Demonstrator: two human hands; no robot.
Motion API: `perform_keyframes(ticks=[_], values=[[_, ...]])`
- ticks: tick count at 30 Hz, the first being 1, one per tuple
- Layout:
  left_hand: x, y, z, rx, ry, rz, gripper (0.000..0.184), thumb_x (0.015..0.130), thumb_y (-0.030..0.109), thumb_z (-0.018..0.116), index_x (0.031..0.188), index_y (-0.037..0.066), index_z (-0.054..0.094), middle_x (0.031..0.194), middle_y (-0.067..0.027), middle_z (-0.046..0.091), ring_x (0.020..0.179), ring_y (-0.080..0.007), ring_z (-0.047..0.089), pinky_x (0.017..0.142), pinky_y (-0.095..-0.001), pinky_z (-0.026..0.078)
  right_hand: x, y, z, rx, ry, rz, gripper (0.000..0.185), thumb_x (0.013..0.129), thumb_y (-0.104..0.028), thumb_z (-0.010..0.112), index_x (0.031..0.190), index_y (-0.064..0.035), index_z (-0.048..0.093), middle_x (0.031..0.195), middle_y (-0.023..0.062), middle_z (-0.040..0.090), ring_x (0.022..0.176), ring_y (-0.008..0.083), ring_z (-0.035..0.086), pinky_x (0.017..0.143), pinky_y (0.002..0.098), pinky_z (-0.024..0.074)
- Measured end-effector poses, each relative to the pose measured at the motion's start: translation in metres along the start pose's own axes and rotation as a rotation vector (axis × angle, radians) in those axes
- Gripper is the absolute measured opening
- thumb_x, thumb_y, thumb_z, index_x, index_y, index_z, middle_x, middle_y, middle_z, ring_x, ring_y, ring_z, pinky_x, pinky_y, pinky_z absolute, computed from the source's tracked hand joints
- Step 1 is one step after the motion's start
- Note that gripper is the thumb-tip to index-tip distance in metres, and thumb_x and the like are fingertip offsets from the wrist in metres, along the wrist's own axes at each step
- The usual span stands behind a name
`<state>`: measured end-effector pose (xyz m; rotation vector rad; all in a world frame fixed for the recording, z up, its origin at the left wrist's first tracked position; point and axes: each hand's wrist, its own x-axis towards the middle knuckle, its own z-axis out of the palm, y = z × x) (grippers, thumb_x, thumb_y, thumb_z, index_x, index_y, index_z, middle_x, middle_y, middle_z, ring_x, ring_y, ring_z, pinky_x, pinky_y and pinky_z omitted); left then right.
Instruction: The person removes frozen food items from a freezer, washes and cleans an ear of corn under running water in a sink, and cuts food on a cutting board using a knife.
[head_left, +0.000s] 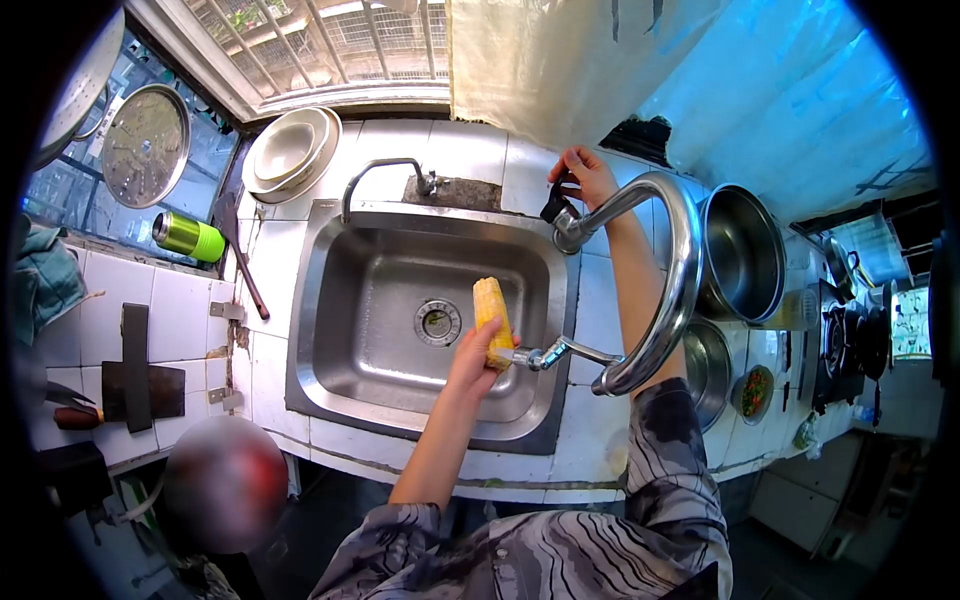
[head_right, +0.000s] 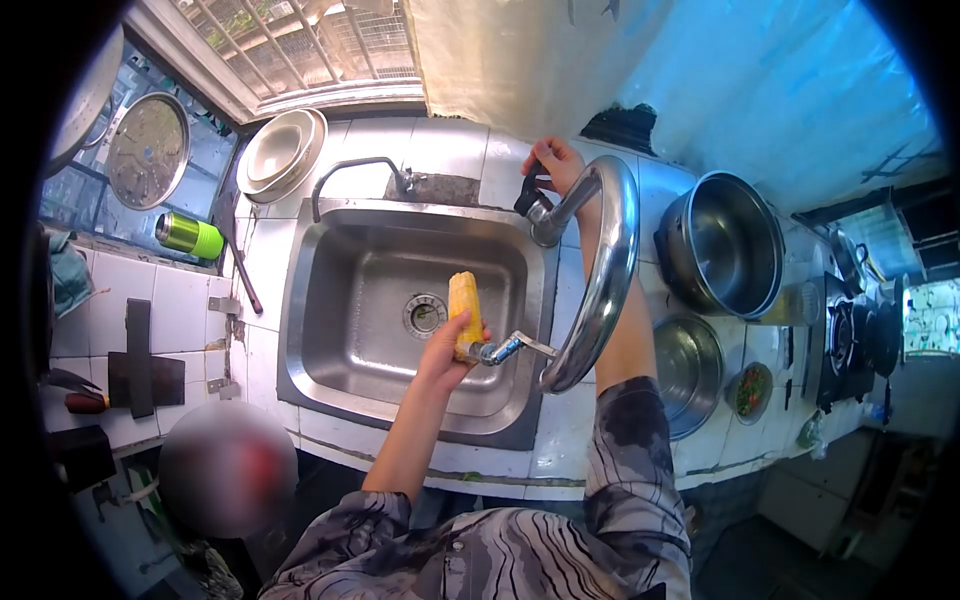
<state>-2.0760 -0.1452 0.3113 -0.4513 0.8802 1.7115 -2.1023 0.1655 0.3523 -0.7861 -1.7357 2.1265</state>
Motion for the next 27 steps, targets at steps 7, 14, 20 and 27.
perform_keyframes(ticks=[7, 14, 20, 27], values=[[0.003, -0.004, 0.0, -0.026, -0.065, -0.001, 0.034, 0.08, 0.015, 0.06, 0.106, 0.0, 0.044, 0.088, -0.0104, 0.054, 0.077, -0.0203, 0.058, 0.067, -0.0336, 0.05, -0.017, 0.011, 0.007, 0.241, 0.418, -0.059, 0.023, 0.087, -0.031, 0.054, 0.09, -0.0093, 0.048, 0.084, 0.0045, 0.059, 0.075, 0.0157, 0.058, 0.062, 0.026, 0.0459], [0.008, -0.012, -0.015, 0.126, 0.136, 0.176, 0.032, 0.089, 0.032, 0.047, 0.11, 0.007, 0.045, 0.088, -0.0078, 0.054, 0.072, -0.0183, 0.056, 0.063, -0.032, 0.048, -0.165, 0.163, 0.139, -0.388, 0.517, -0.086, 0.04, 0.083, -0.024, 0.053, 0.113, -0.0004, 0.041, 0.102, 0.0147, 0.051, 0.09, 0.0223, 0.052, 0.078, 0.0327, 0.0416], [-0.023, 0.0, -0.042, 0.438, 0.101, 0.314, 0.044, 0.094, 0.028, 0.032, 0.135, 0.013, 0.029, 0.098, -0.0066, 0.054, 0.068, -0.0105, 0.054, 0.047, -0.0251, 0.045, -0.129, 0.14, 0.187, -0.567, 0.09, 0.481, 0.052, 0.081, -0.033, 0.053, 0.116, 0.0043, 0.042, 0.105, 0.0231, 0.055, 0.098, 0.0322, 0.055, 0.084, 0.038, 0.0432], [-0.015, 0.016, -0.055, 0.383, -0.025, 0.41, 0.044, 0.091, 0.024, 0.04, 0.132, 0.009, 0.031, 0.106, -0.0121, 0.052, 0.089, -0.0211, 0.057, 0.067, -0.0322, 0.052, -0.131, 0.176, 0.187, 0.529, 0.25, 0.315, 0.038, 0.083, -0.029, 0.053, 0.109, -0.002, 0.048, 0.091, 0.0094, 0.056, 0.078, 0.0176, 0.054, 0.067, 0.0334, 0.0459]])
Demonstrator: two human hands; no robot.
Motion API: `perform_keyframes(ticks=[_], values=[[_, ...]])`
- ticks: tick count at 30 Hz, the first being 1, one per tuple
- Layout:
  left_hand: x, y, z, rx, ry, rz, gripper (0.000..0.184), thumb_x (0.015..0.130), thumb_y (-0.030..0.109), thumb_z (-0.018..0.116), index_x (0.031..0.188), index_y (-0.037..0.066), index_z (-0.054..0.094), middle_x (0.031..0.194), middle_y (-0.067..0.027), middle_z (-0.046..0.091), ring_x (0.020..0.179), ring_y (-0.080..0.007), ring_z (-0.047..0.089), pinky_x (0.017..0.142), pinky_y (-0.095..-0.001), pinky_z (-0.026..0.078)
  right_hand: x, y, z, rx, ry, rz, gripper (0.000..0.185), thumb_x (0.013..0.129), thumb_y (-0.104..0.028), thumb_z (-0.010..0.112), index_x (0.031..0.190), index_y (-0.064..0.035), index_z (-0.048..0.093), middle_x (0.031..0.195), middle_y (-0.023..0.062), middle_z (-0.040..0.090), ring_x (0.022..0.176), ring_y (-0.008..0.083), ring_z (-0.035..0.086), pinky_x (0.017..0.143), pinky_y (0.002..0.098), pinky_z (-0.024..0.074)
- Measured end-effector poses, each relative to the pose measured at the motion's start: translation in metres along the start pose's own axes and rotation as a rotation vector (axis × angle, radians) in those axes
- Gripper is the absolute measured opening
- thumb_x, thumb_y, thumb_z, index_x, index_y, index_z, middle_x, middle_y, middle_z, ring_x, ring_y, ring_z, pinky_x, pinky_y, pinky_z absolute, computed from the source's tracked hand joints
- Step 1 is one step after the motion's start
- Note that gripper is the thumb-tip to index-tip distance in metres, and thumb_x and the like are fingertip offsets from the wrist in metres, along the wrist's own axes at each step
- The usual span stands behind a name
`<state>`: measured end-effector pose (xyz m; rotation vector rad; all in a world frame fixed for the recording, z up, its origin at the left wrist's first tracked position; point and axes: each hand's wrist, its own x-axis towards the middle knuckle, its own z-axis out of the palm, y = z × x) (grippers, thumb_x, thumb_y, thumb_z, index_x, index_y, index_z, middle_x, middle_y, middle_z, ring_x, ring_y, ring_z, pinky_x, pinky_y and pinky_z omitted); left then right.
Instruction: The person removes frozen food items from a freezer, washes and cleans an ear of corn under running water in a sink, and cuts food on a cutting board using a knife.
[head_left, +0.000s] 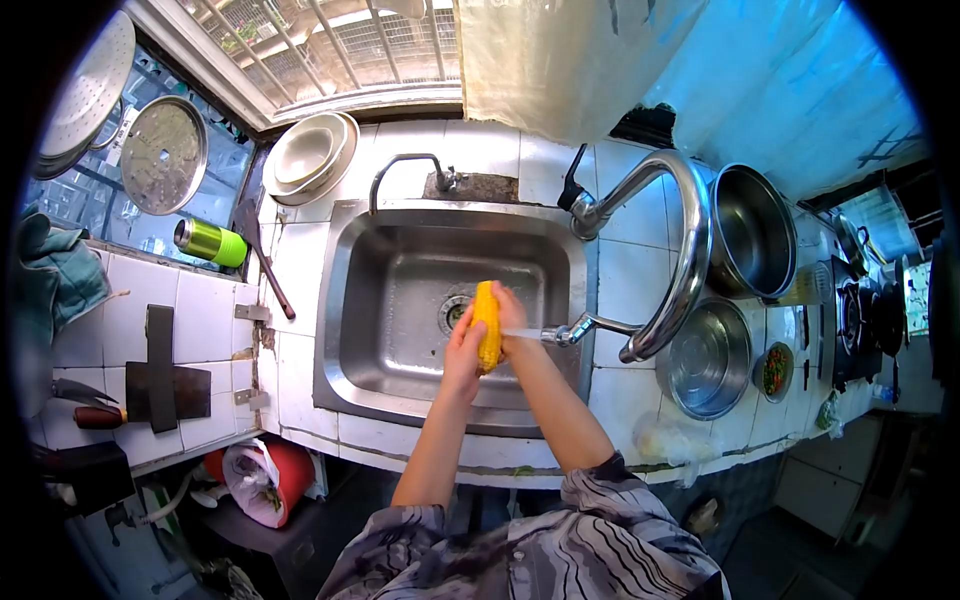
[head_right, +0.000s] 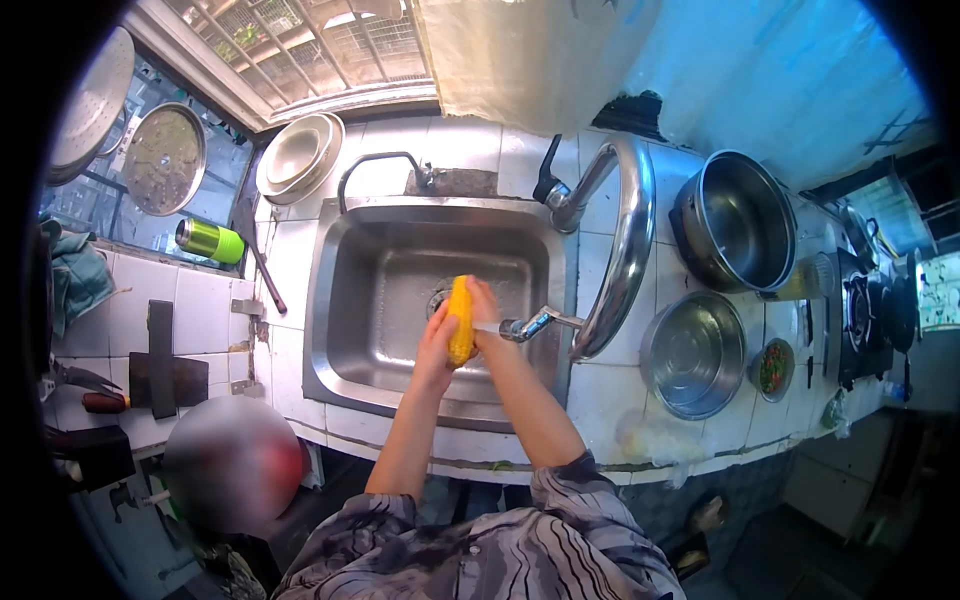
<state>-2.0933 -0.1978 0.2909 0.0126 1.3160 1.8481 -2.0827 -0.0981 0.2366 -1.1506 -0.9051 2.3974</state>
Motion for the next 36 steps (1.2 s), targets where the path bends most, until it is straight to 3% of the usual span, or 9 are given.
perform_keyframes(ticks=[2, 7, 12, 17, 19, 23, 29, 31, 36], values=[[0.0, -0.002, -0.002, -0.191, 0.053, -0.155, 0.041, 0.09, 0.022, 0.042, 0.128, 0.007, 0.035, 0.112, -0.0135, 0.05, 0.097, -0.0239, 0.054, 0.076, -0.0359, 0.049, -0.006, -0.007, -0.007, 0.281, 0.117, -0.141, 0.027, 0.081, -0.026, 0.056, 0.099, -0.0062, 0.051, 0.078, 0.0074, 0.055, 0.065, 0.0165, 0.053, 0.06, 0.0315, 0.0463], [0.015, -0.025, 0.001, -0.656, 0.31, -0.361, 0.031, 0.087, 0.019, 0.049, 0.113, 0.002, 0.044, 0.113, -0.0145, 0.051, 0.104, -0.0256, 0.052, 0.087, -0.041, 0.046, -0.036, -0.025, 0.007, 0.004, 0.337, -0.471, 0.025, 0.076, -0.012, 0.06, 0.099, -0.0067, 0.052, 0.081, 0.0074, 0.055, 0.07, 0.0183, 0.056, 0.064, 0.0291, 0.0473], [0.102, -0.115, -0.057, -0.664, 0.278, -0.331, 0.031, 0.077, 0.013, 0.061, 0.1, 0.001, 0.045, 0.091, -0.0116, 0.054, 0.079, -0.0229, 0.057, 0.065, -0.035, 0.05, -0.088, -0.032, -0.006, -1.22, 0.108, -0.841, 0.025, 0.074, -0.016, 0.062, 0.095, -0.0031, 0.056, 0.093, 0.0113, 0.056, 0.084, 0.0257, 0.056, 0.072, 0.0346, 0.0463], [0.074, -0.054, 0.025, -0.129, 0.653, -0.023, 0.032, 0.068, 0.008, 0.067, 0.092, 0.002, 0.047, 0.081, -0.0076, 0.053, 0.069, -0.0186, 0.054, 0.059, -0.0328, 0.048, -0.088, -0.063, -0.026, -1.49, 0.027, -0.724, 0.037, 0.077, -0.035, 0.057, 0.098, -0.0042, 0.054, 0.092, 0.0113, 0.057, 0.077, 0.0259, 0.058, 0.065, 0.0351, 0.0481], [0.067, -0.049, 0.036, -0.033, 0.475, -0.028, 0.033, 0.066, 0.006, 0.067, 0.093, 0.002, 0.048, 0.079, -0.0071, 0.053, 0.07, -0.0181, 0.054, 0.06, -0.032, 0.048, -0.085, -0.093, -0.026, -1.174, -0.358, 0.257, 0.034, 0.078, -0.037, 0.054, 0.096, -0.0082, 0.054, 0.082, 0.008, 0.058, 0.06, 0.0189, 0.058, 0.048, 0.0297, 0.0469], [0.067, -0.035, 0.04, 0.128, 0.324, -0.118, 0.034, 0.066, 0.004, 0.065, 0.095, 0.003, 0.048, 0.078, -0.0069, 0.054, 0.07, -0.018, 0.054, 0.059, -0.031, 0.047, -0.082, -0.079, -0.05, -0.763, -0.314, 0.442, 0.028, 0.076, -0.033, 0.056, 0.092, -0.0103, 0.054, 0.072, 0.006, 0.056, 0.048, 0.0126, 0.053, 0.034, 0.0237, 0.0392], [0.07, -0.032, 0.024, -0.477, -0.056, -0.327, 0.022, 0.072, 0.011, 0.059, 0.092, 0.005, 0.051, 0.074, -0.0081, 0.053, 0.065, -0.0206, 0.055, 0.058, -0.033, 0.049, -0.085, -0.07, -0.06, -0.159, -0.32, 0.591, 0.034, 0.078, -0.031, 0.054, 0.097, -0.0031, 0.047, 0.069, 0.0099, 0.054, 0.049, 0.0142, 0.054, 0.032, 0.0199, 0.0351], [0.069, -0.03, 0.018, -1.028, -0.234, -0.307, 0.014, 0.074, 0.014, 0.058, 0.086, 0.008, 0.053, 0.073, -0.0067, 0.053, 0.064, -0.019, 0.054, 0.06, -0.0334, 0.049, -0.084, -0.068, -0.062, 0.182, -0.569, 0.692, 0.035, 0.079, -0.027, 0.055, 0.1, -0.0014, 0.044, 0.069, 0.011, 0.054, 0.048, 0.0158, 0.053, 0.034, 0.0187, 0.0361], [0.066, -0.014, 0.02, -1.022, -0.282, -0.244, 0.01, 0.078, 0.018, 0.057, 0.081, 0.01, 0.052, 0.073, -0.0054, 0.052, 0.066, -0.0168, 0.053, 0.062, -0.0326, 0.049, -0.078, -0.073, -0.05, -0.019, -0.544, 0.673, 0.039, 0.074, -0.027, 0.06, 0.1, -0.0008, 0.047, 0.071, 0.0116, 0.055, 0.051, 0.0175, 0.055, 0.038, 0.0237, 0.0426]])
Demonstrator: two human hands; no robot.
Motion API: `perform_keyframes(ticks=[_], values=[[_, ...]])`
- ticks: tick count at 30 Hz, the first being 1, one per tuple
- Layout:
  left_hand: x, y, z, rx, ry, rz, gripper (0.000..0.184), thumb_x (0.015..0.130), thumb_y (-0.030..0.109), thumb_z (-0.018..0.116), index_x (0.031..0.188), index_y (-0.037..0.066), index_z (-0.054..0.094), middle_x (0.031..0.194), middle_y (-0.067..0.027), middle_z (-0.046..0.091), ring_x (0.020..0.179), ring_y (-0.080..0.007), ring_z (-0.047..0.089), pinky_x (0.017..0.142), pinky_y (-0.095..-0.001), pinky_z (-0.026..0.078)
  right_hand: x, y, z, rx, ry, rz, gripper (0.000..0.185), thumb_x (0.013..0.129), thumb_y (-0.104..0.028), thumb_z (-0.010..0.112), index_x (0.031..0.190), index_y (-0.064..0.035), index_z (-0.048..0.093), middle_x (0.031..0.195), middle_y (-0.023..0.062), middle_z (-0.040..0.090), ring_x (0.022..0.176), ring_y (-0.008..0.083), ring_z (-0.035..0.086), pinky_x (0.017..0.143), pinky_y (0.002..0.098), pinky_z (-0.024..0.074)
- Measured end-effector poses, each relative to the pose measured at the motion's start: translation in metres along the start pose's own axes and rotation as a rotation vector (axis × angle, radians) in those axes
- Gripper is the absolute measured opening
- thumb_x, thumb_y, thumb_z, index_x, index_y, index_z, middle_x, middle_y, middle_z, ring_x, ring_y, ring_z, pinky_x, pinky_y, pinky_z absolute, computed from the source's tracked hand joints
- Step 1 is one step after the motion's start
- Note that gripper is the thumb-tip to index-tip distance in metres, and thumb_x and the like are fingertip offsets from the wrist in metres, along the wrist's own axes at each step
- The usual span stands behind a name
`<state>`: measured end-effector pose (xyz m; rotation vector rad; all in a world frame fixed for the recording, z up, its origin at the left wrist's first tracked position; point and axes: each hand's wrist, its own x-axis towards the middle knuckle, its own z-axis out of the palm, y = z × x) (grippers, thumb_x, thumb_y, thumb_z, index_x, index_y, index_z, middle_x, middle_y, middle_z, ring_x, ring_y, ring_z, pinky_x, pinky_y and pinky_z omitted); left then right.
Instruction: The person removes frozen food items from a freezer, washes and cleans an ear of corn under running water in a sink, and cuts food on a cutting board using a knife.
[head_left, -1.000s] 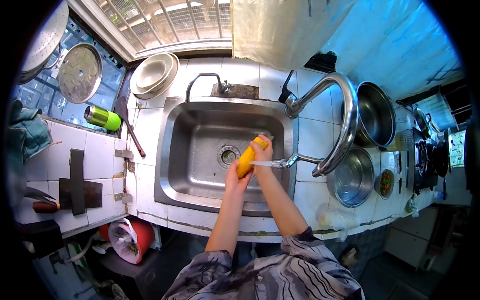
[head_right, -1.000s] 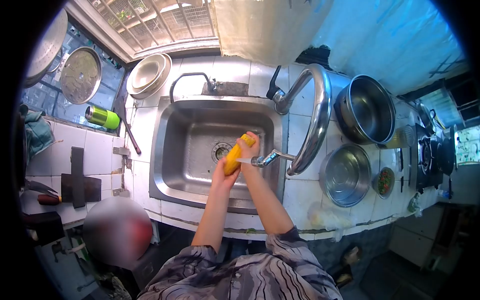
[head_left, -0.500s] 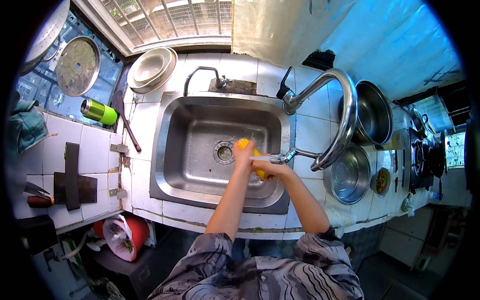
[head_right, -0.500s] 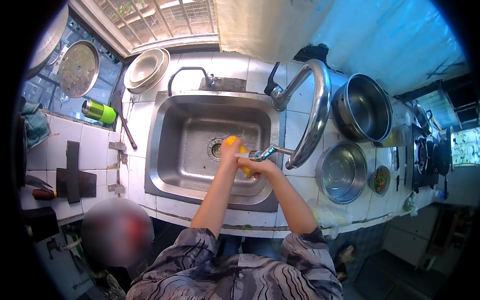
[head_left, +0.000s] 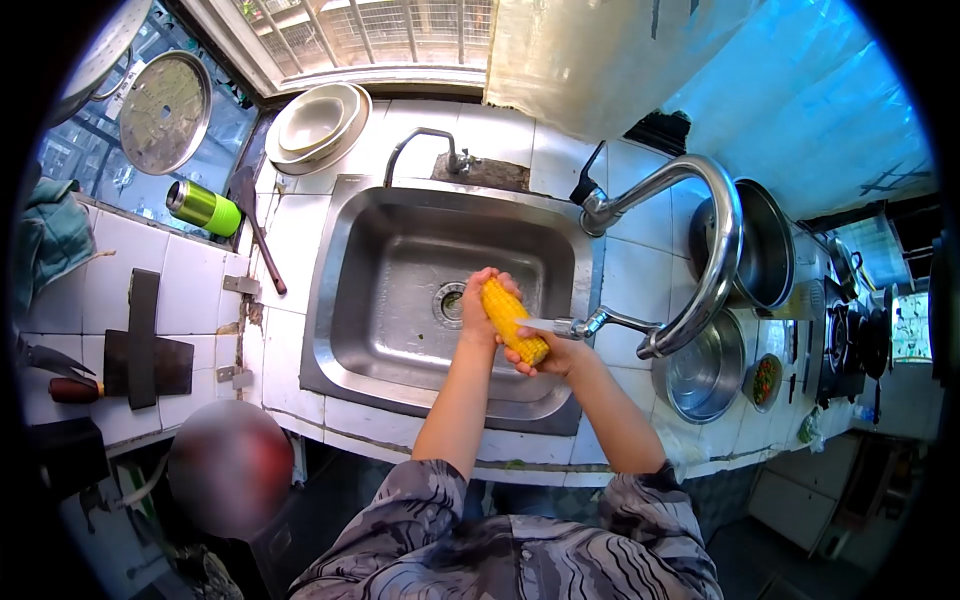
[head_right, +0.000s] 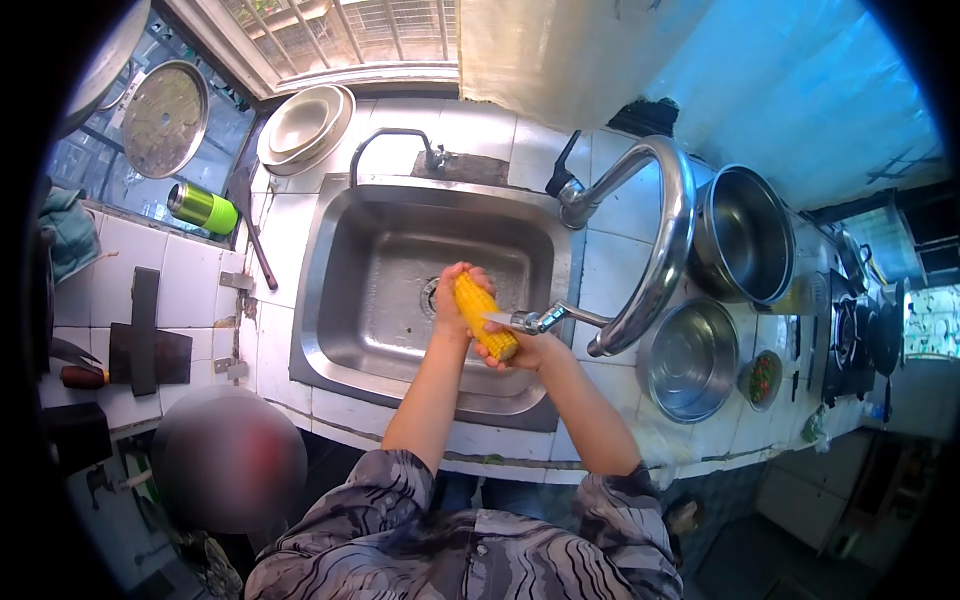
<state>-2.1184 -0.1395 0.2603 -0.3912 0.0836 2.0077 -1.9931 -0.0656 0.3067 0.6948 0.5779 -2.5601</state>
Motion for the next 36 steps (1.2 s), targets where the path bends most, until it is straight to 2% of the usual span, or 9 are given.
perform_keyframes(ticks=[2, 5, 8, 15, 17, 20, 24, 33, 36], values=[[0.001, 0.0, 0.005, 0.222, 0.104, 0.075, 0.012, 0.079, 0.019, 0.058, 0.082, 0.009, 0.051, 0.074, -0.0053, 0.052, 0.067, -0.0165, 0.053, 0.062, -0.0319, 0.049, 0.009, -0.012, 0.001, -0.188, 0.169, 0.02, 0.042, 0.073, -0.028, 0.061, 0.101, 0.0, 0.047, 0.071, 0.0124, 0.055, 0.052, 0.0182, 0.056, 0.04, 0.0264, 0.0455], [0.001, -0.015, 0.01, 0.593, 0.423, 0.267, 0.017, 0.079, 0.017, 0.06, 0.086, 0.007, 0.049, 0.076, -0.0046, 0.052, 0.068, -0.0154, 0.053, 0.06, -0.0294, 0.048, 0.023, -0.018, 0.026, -1.564, 0.822, -0.238, 0.046, 0.065, -0.02, 0.066, 0.1, 0.0008, 0.044, 0.075, 0.0138, 0.06, 0.075, 0.0277, 0.063, 0.06, 0.0345, 0.0513], [0.009, -0.024, -0.01, 0.979, 0.532, 0.678, 0.026, 0.077, 0.013, 0.064, 0.093, 0.003, 0.046, 0.075, -0.0049, 0.052, 0.072, -0.0154, 0.053, 0.062, -0.0288, 0.047, 0.052, -0.015, 0.025, -1.964, 1.042, -0.37, 0.051, 0.061, -0.022, 0.069, 0.099, 0.0002, 0.043, 0.092, 0.0191, 0.061, 0.083, 0.0342, 0.061, 0.068, 0.0373, 0.0507], [0.014, -0.004, -0.016, 0.866, 0.496, 0.322, 0.019, 0.079, 0.016, 0.064, 0.09, 0.006, 0.051, 0.078, -0.0075, 0.057, 0.072, -0.016, 0.056, 0.061, -0.0301, 0.048, 0.028, -0.023, 0.055, -1.618, 0.859, -0.028, 0.057, 0.068, -0.022, 0.064, 0.112, 0.0027, 0.037, 0.107, 0.0231, 0.051, 0.087, 0.0414, 0.058, 0.076, 0.0449, 0.0475], [0.012, 0.006, -0.028, 0.414, 0.328, 0.019, 0.018, 0.082, 0.026, 0.059, 0.087, 0.01, 0.053, 0.078, -0.0086, 0.058, 0.072, -0.0206, 0.058, 0.063, -0.0339, 0.05, 0.028, 0.004, 0.032, -1.586, 0.74, -0.609, 0.071, 0.072, -0.021, 0.061, 0.129, 0.0035, 0.025, 0.106, 0.0266, 0.048, 0.091, 0.0437, 0.054, 0.077, 0.0453, 0.0466], [0.003, 0.001, -0.031, 0.168, 0.203, 0.021, 0.023, 0.084, 0.034, 0.052, 0.086, 0.011, 0.05, 0.075, -0.008, 0.056, 0.071, -0.0221, 0.056, 0.064, -0.034, 0.049, 0.015, 0.011, 0.058, -1.602, 0.79, -0.478, 0.084, 0.072, -0.022, 0.061, 0.136, 0.0008, 0.011, 0.11, 0.0304, 0.042, 0.091, 0.0456, 0.052, 0.076, 0.0445, 0.0465], [0.001, -0.019, -0.036, -0.093, 0.272, 0.1, 0.023, 0.085, 0.034, 0.048, 0.085, 0.011, 0.05, 0.077, -0.0087, 0.055, 0.075, -0.0233, 0.055, 0.067, -0.0346, 0.048, 0.016, 0.007, 0.074, -1.71, 0.981, -0.685, 0.043, 0.075, -0.02, 0.058, 0.113, -0.0013, 0.051, 0.094, 0.0222, 0.052, 0.085, 0.038, 0.055, 0.068, 0.0449, 0.0468], [-0.013, -0.047, 0.0, -0.185, 0.058, -0.064, 0.028, 0.083, 0.038, 0.049, 0.086, 0.01, 0.05, 0.085, -0.0086, 0.055, 0.081, -0.0228, 0.054, 0.072, -0.0329, 0.045, 0.029, 0.002, 0.04, -1.837, 1.176, -1.177, 0.027, 0.078, -0.022, 0.056, 0.099, -0.0053, 0.058, 0.08, 0.0151, 0.056, 0.069, 0.0327, 0.057, 0.059, 0.0428, 0.0465], [0.004, -0.036, -0.048, 0.044, 0.293, -0.053, 0.035, 0.082, 0.044, 0.048, 0.088, 0.01, 0.05, 0.087, -0.0088, 0.055, 0.081, -0.0222, 0.054, 0.074, -0.0343, 0.046, 0.016, 0.018, 0.045, -1.684, 1.25, -0.915, 0.034, 0.079, -0.027, 0.055, 0.106, -0.0072, 0.056, 0.074, 0.0138, 0.056, 0.069, 0.0341, 0.058, 0.06, 0.0427, 0.0477]])
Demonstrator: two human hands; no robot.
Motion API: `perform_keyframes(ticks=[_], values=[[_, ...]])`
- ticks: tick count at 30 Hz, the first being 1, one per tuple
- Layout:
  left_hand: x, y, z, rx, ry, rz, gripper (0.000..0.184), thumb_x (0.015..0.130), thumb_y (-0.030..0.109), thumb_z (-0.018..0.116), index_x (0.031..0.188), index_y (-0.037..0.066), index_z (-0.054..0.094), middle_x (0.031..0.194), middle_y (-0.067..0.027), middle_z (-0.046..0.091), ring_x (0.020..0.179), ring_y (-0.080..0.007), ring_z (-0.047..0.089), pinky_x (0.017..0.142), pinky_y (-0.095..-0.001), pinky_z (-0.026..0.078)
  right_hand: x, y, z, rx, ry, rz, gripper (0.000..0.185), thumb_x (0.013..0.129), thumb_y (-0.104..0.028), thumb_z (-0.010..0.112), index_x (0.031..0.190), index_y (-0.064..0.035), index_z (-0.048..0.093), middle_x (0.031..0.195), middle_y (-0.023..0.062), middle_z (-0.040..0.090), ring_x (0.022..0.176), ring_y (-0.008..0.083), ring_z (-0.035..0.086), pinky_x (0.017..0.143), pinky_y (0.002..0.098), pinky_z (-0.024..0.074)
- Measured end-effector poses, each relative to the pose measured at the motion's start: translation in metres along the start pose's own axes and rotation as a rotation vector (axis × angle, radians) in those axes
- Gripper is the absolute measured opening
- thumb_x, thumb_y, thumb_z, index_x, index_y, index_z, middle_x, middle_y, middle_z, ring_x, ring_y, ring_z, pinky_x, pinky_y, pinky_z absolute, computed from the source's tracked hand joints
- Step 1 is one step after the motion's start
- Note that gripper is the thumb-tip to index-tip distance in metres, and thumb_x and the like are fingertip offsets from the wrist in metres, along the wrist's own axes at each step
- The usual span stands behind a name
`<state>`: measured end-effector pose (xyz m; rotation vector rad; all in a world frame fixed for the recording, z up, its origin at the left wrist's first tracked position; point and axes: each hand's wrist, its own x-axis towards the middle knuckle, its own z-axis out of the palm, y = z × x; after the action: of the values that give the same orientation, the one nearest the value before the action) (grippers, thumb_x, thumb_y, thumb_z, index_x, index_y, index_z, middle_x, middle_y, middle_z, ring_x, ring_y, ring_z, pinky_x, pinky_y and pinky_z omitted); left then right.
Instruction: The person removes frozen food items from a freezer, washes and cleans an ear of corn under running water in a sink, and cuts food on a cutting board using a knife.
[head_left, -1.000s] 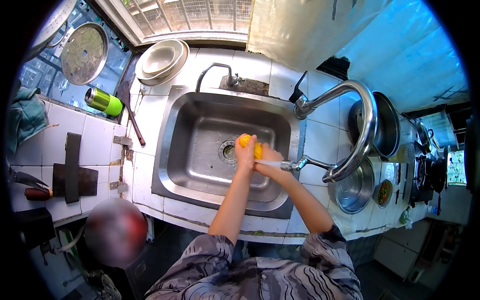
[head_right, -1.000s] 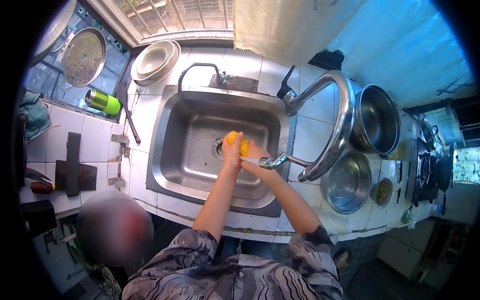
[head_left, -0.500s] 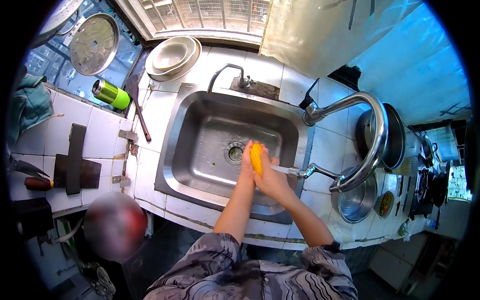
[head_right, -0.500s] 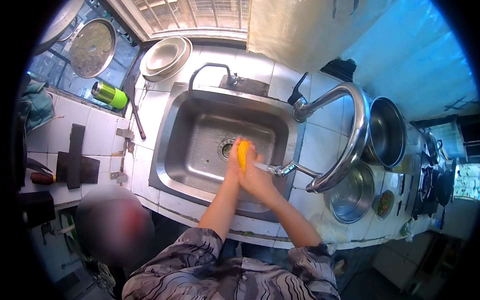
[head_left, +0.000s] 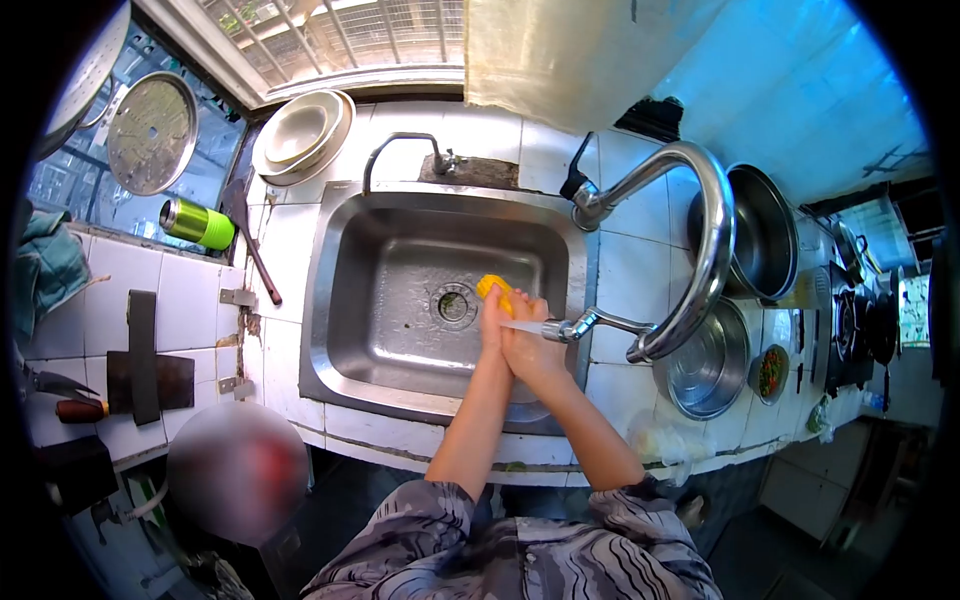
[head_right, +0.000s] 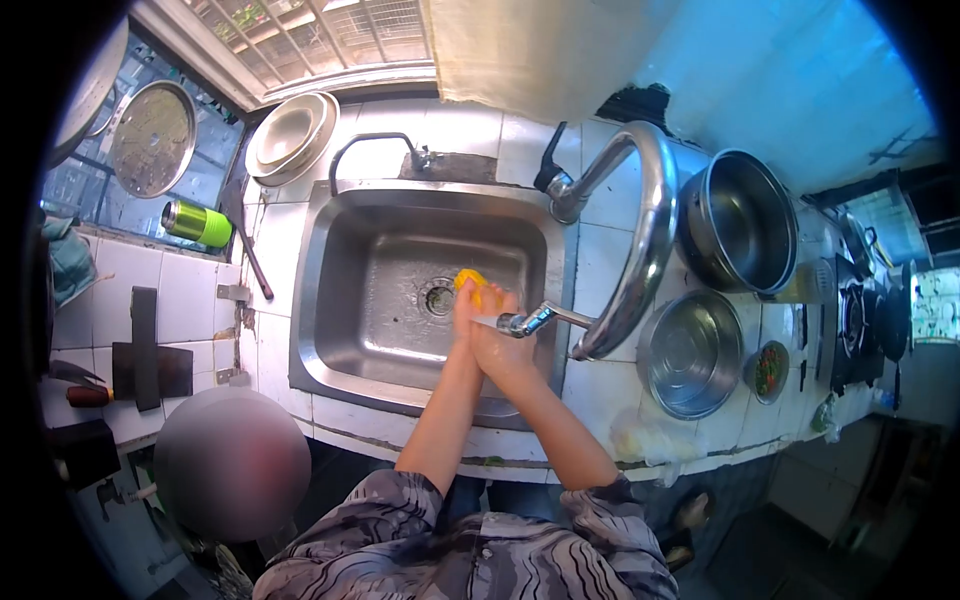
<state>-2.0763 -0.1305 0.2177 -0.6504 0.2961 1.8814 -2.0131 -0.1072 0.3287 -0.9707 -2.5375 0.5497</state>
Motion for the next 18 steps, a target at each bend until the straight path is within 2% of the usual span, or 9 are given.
perform_keyframes(ticks=[3, 5, 8, 10, 11, 12, 14, 16, 18], values=[[0.002, -0.001, -0.016, 0.247, -0.014, 0.027, 0.04, 0.083, 0.047, 0.047, 0.091, 0.008, 0.05, 0.086, -0.0094, 0.055, 0.081, -0.0214, 0.054, 0.074, -0.036, 0.046, -0.005, -0.002, -0.013, -0.027, -0.277, 0.243, 0.046, 0.08, -0.032, 0.053, 0.117, -0.005, 0.049, 0.086, 0.021, 0.059, 0.073, 0.0374, 0.06, 0.063, 0.0453, 0.0493], [-0.011, -0.008, 0.006, 0.308, 0.167, 0.345, 0.043, 0.082, 0.048, 0.048, 0.093, 0.007, 0.05, 0.084, -0.0097, 0.056, 0.079, -0.0222, 0.055, 0.071, -0.037, 0.046, -0.01, 0.006, -0.01, 0.078, -0.311, 0.262, 0.048, 0.08, -0.033, 0.052, 0.119, -0.0053, 0.048, 0.085, 0.0219, 0.059, 0.074, 0.0381, 0.06, 0.063, 0.0458, 0.0491], [-0.027, -0.002, 0.024, 0.285, 0.07, 0.283, 0.041, 0.083, 0.046, 0.047, 0.094, 0.007, 0.051, 0.085, -0.01, 0.056, 0.079, -0.0227, 0.055, 0.071, -0.0366, 0.047, -0.018, 0.021, -0.006, 0.269, -0.344, 0.322, 0.053, 0.081, -0.036, 0.052, 0.125, -0.0072, 0.043, 0.084, 0.0251, 0.06, 0.078, 0.0401, 0.06, 0.064, 0.0456, 0.0485], [-0.024, 0.014, 0.018, 0.375, 0.001, 0.256, 0.033, 0.083, 0.039, 0.047, 0.094, 0.008, 0.051, 0.084, -0.0098, 0.055, 0.077, -0.0229, 0.054, 0.07, -0.0366, 0.047, -0.017, 0.027, 0.003, 0.779, -0.343, 0.42, 0.052, 0.082, -0.037, 0.052, 0.124, -0.0071, 0.045, 0.079, 0.0194, 0.062, 0.068, 0.032, 0.062, 0.058, 0.0385, 0.049], [-0.021, 0.02, 0.016, 0.383, -0.001, 0.235, 0.033, 0.083, 0.039, 0.047, 0.094, 0.008, 0.051, 0.084, -0.0098, 0.055, 0.077, -0.0229, 0.054, 0.07, -0.0366, 0.047, -0.017, 0.025, 0.0, 0.98, -0.398, 0.615, 0.047, 0.082, -0.037, 0.052, 0.116, -0.0049, 0.051, 0.075, 0.0115, 0.061, 0.061, 0.0184, 0.059, 0.053, 0.0292, 0.0469], [-0.018, 0.025, 0.017, 0.325, -0.049, 0.257, 0.03, 0.082, 0.035, 0.047, 0.092, 0.007, 0.051, 0.082, -0.0106, 0.055, 0.076, -0.0223, 0.055, 0.07, -0.0366, 0.048, -0.011, 0.02, -0.02, 0.982, -0.385, 0.624, 0.047, 0.082, -0.037, 0.052, 0.116, -0.0049, 0.051, 0.075, 0.0115, 0.061, 0.061, 0.0184, 0.059, 0.053, 0.0292, 0.0469], [-0.017, 0.03, 0.017, 0.276, -0.093, 0.284, 0.027, 0.082, 0.031, 0.046, 0.09, 0.006, 0.052, 0.081, -0.0114, 0.055, 0.075, -0.0217, 0.055, 0.07, -0.0367, 0.048, -0.001, 0.012, -0.05, 1.254, -0.694, 0.894, 0.052, 0.084, -0.043, 0.051, 0.125, -0.0111, 0.046, 0.074, 0.0022, 0.054, 0.055, 0.0062, 0.045, 0.046, 0.0189, 0.0358], [-0.016, 0.035, 0.02, 0.084, -0.202, 0.207, 0.023, 0.082, 0.029, 0.047, 0.086, 0.007, 0.051, 0.081, -0.011, 0.055, 0.076, -0.0212, 0.055, 0.068, -0.0364, 0.048, -0.009, 0.011, -0.034, 1.132, -0.673, 0.849, 0.05, 0.084, -0.044, 0.05, 0.118, -0.0083, 0.05, 0.075, 0.0072, 0.058, 0.053, 0.0137, 0.052, 0.047, 0.0266, 0.0405], [-0.017, 0.034, 0.022, 0.18, -0.12, 0.198, 0.023, 0.081, 0.027, 0.049, 0.089, 0.007, 0.053, 0.083, -0.0102, 0.055, 0.077, -0.0211, 0.055, 0.069, -0.0358, 0.048, -0.017, 0.006, -0.033, 0.725, -0.331, 0.428, 0.05, 0.083, -0.043, 0.05, 0.117, -0.0066, 0.05, 0.08, 0.0144, 0.061, 0.057, 0.0279, 0.059, 0.053, 0.0368, 0.0446]])
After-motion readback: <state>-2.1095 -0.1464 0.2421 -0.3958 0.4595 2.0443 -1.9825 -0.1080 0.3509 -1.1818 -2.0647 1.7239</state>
